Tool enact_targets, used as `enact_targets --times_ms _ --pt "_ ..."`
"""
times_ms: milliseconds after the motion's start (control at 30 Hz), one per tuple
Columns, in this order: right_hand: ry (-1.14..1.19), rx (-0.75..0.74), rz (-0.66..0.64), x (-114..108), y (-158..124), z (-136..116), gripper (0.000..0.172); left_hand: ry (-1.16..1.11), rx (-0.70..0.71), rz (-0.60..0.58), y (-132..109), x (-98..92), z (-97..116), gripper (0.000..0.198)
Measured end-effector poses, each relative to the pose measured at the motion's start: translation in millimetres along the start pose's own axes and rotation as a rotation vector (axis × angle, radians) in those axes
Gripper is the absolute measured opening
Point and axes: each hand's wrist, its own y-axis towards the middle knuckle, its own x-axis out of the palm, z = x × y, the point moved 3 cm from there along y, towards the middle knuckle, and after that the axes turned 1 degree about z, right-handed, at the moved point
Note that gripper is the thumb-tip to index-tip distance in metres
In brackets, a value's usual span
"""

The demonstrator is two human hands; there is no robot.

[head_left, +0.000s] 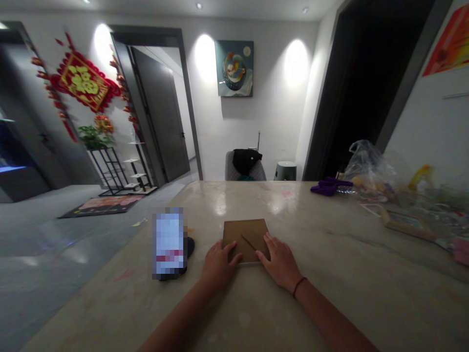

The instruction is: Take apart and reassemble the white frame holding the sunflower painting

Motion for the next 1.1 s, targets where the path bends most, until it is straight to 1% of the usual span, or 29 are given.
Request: enact_targets --times_ms 167,267,400,467,533,600,633,700,767,967,1100 --pt "-0.002 -0.002 0.008 -1.5 0.0 -1.7 0.055 0.01 0.008 0.0 0.3 0.3 -0.5 0.046" --pt "0.013 -0.002 0.013 0.4 -0.5 -0.6 0.055 0.022 -0.01 -0.011 -0.3 1.1 -1.2 0.046" --pt "0.05 -0.01 0.028 4.0 -1.1 3.3 0.055 0.043 -0.002 -0.033 -0.3 0.5 -0.9 0.046" --pt "0.093 -0.024 0.066 3.3 -0.6 6.0 0.056 0.05 0.016 -0.051 0.1 -0.2 -0.8 0.046" --pt "0.145 -0.03 0.137 0.1 0.1 9.6 0.056 0.047 0.036 -0.066 0.4 -0.9 -1.3 0.046" --pt "0.187 -0.027 0.201 -3.8 0.9 13.7 0.052 0.039 0.045 -0.075 0.4 -1.6 -2.5 0.046" --pt "0.205 -0.03 0.208 -5.0 1.2 15.4 0.048 0.033 0.048 -0.079 0.4 -1.9 -3.0 0.046" --pt "0.239 -0.044 0.172 -5.3 1.8 17.5 0.041 0.012 0.053 -0.094 0.3 -2.8 -3.9 0.046" --pt "0.262 -0.058 0.121 -4.0 1.9 18.2 0.039 -0.014 0.054 -0.112 0.5 -4.3 -4.5 0.047" --pt "0.257 -0.079 0.08 -2.7 1.2 14.6 0.045 -0.054 0.037 -0.154 3.4 -6.8 -7.5 0.046" --pt "0.229 -0.072 0.04 -4.4 1.3 12.3 0.047 -0.062 0.048 -0.143 4.6 -5.9 -9.0 0.045"
